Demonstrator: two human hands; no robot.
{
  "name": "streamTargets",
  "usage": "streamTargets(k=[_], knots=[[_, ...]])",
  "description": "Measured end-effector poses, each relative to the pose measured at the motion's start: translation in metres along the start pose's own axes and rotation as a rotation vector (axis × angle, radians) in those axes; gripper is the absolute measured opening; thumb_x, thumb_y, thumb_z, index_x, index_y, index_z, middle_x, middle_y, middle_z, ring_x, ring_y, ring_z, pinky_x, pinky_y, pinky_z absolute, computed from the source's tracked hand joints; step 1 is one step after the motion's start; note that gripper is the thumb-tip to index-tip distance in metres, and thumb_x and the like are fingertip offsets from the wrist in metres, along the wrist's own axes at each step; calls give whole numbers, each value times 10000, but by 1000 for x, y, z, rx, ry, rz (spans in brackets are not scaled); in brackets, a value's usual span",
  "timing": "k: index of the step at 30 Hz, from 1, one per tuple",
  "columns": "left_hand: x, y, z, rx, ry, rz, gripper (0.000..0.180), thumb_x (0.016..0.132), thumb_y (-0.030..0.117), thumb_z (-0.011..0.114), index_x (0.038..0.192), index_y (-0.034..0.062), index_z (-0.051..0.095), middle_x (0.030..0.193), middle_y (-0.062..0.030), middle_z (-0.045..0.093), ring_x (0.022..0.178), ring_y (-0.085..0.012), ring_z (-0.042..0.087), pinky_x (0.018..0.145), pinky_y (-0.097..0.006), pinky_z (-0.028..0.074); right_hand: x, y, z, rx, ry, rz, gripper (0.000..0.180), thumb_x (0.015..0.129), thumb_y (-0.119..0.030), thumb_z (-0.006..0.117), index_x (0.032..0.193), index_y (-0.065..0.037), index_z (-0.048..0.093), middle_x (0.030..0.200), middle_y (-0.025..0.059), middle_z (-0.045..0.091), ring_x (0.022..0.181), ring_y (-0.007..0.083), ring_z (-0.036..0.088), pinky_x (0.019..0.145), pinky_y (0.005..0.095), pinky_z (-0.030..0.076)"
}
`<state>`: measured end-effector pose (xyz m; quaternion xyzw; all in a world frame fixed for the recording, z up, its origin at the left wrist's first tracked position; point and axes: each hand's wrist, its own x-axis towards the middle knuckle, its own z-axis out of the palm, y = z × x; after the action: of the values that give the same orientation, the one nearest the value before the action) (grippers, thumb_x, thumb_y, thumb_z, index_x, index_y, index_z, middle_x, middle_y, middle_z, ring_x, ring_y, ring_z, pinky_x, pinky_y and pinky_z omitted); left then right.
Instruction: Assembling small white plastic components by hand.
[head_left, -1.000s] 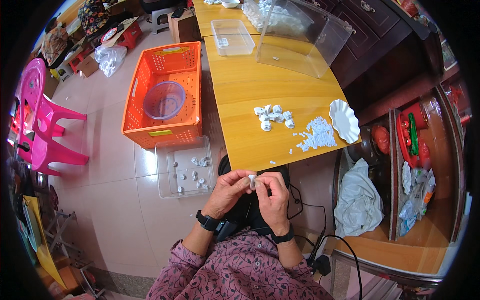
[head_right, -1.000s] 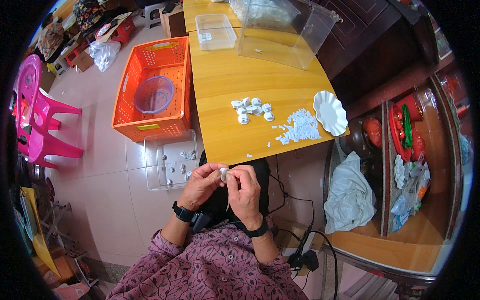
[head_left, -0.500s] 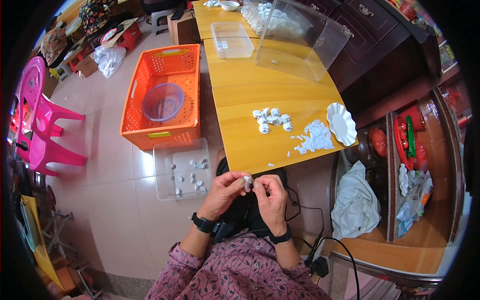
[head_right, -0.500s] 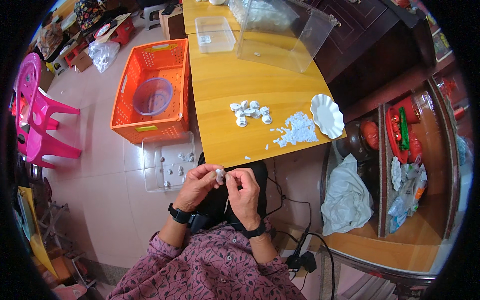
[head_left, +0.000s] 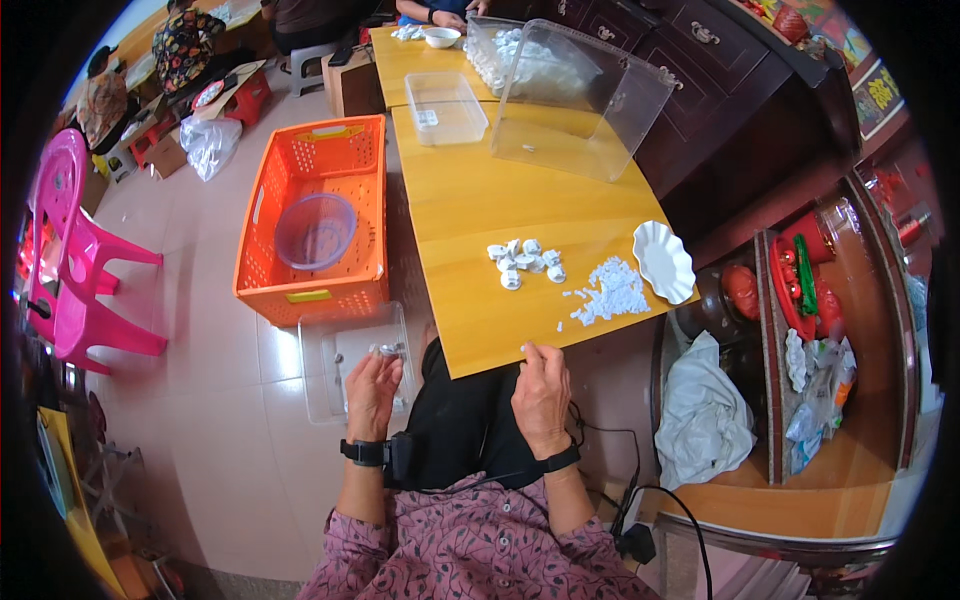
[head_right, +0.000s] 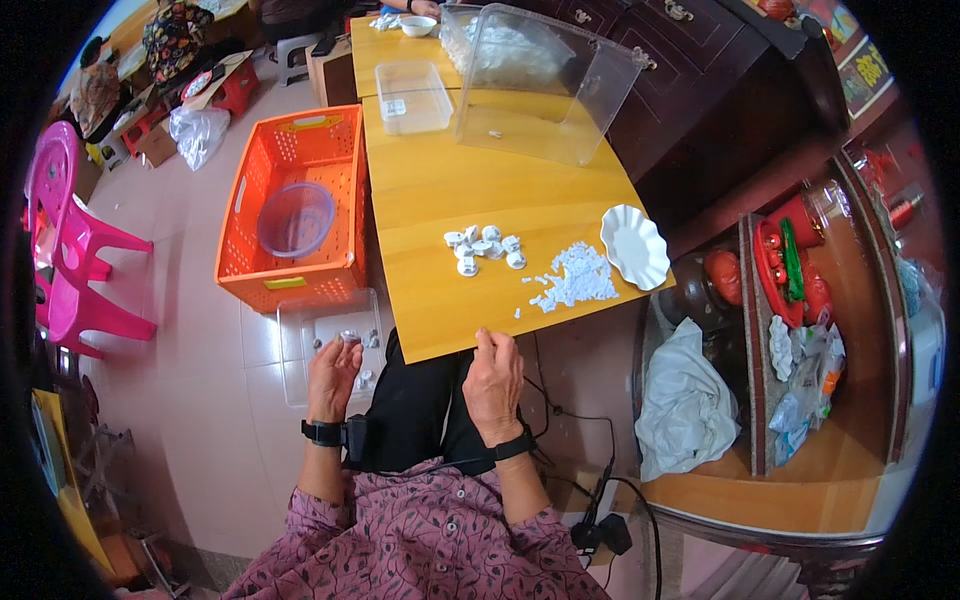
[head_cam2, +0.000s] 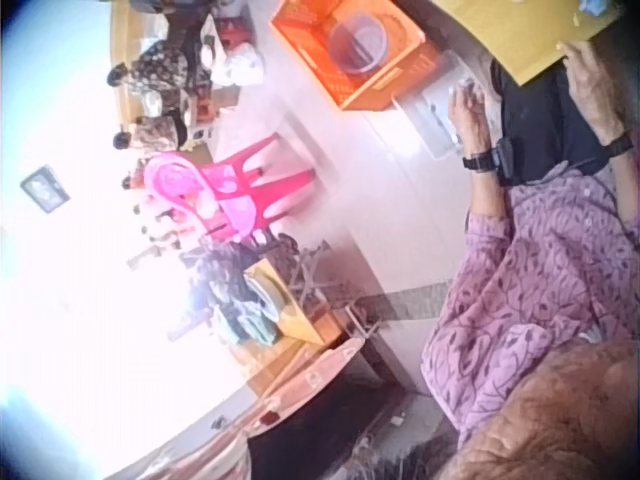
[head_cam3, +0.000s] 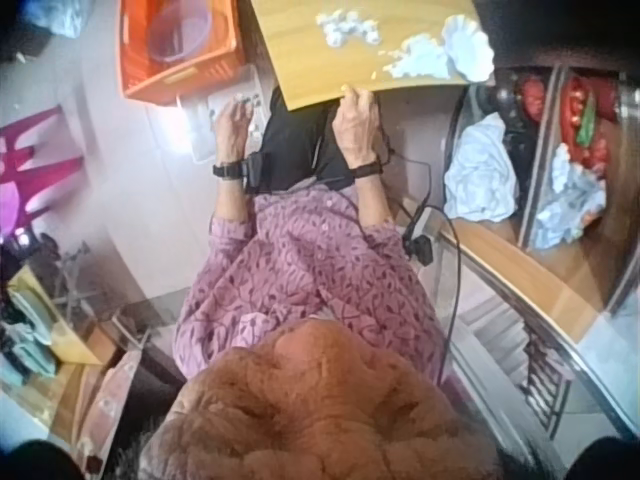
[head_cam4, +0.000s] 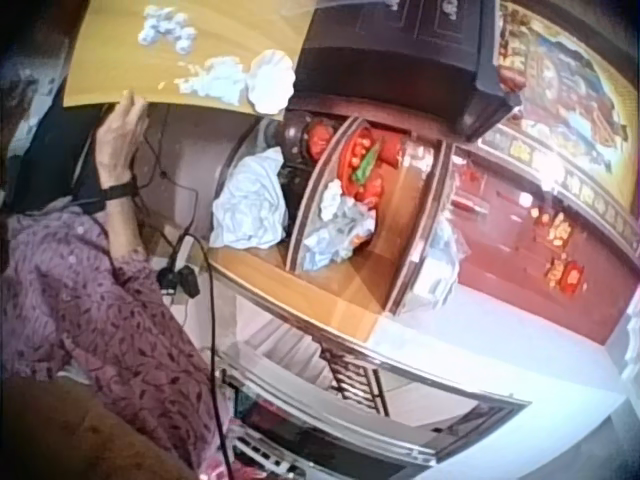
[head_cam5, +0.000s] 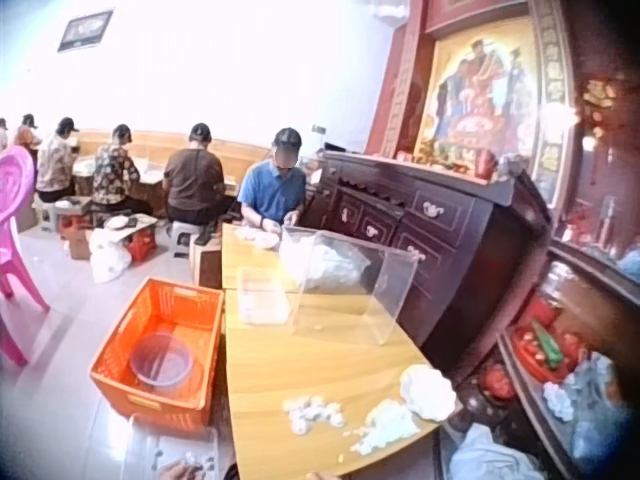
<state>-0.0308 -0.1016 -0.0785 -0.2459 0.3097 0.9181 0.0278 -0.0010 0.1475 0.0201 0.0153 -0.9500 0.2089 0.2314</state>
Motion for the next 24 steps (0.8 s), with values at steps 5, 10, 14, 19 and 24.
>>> streamTargets(k=[5,10,14,19,24], knots=[[-1,1,7,1,60,-6,227,953,90,636,1111,-50,552,1023,-190,653,874,-245,674,762,-313,584,-3,12,9,-99,-27,-110,296,856,27,602,1151,27,624,1092,151,573,1000,336,576,844,426,461],[-21,1,48,108,-79,44,236,951,100,655,1139,-29,592,1011,-145,662,829,-201,673,744,-282,579,-1,17,7,-92,28,-147,256,823,29,621,1077,2,630,1015,126,588,944,314,586,781,417,454],[-38,-6,71,169,-195,29,235,962,112,645,1155,-15,606,978,-127,677,799,-178,673,739,-278,570,-1,17,6,-88,32,-116,162,814,25,633,970,-15,625,948,117,580,912,314,596,748,411,460],[-51,-16,85,366,-231,85,227,953,128,665,1131,-8,627,954,-81,683,792,-135,661,706,-248,537,-8,17,11,145,94,4,92,889,0,623,980,1,615,925,112,605,843,270,633,699,365,502],[-65,-20,100,505,-313,87,216,956,125,658,1126,-8,643,966,-59,679,807,-125,647,719,-245,527,-7,4,-5,1119,-151,611,191,974,-98,615,1119,26,616,957,62,688,807,85,634,741,230,515]])
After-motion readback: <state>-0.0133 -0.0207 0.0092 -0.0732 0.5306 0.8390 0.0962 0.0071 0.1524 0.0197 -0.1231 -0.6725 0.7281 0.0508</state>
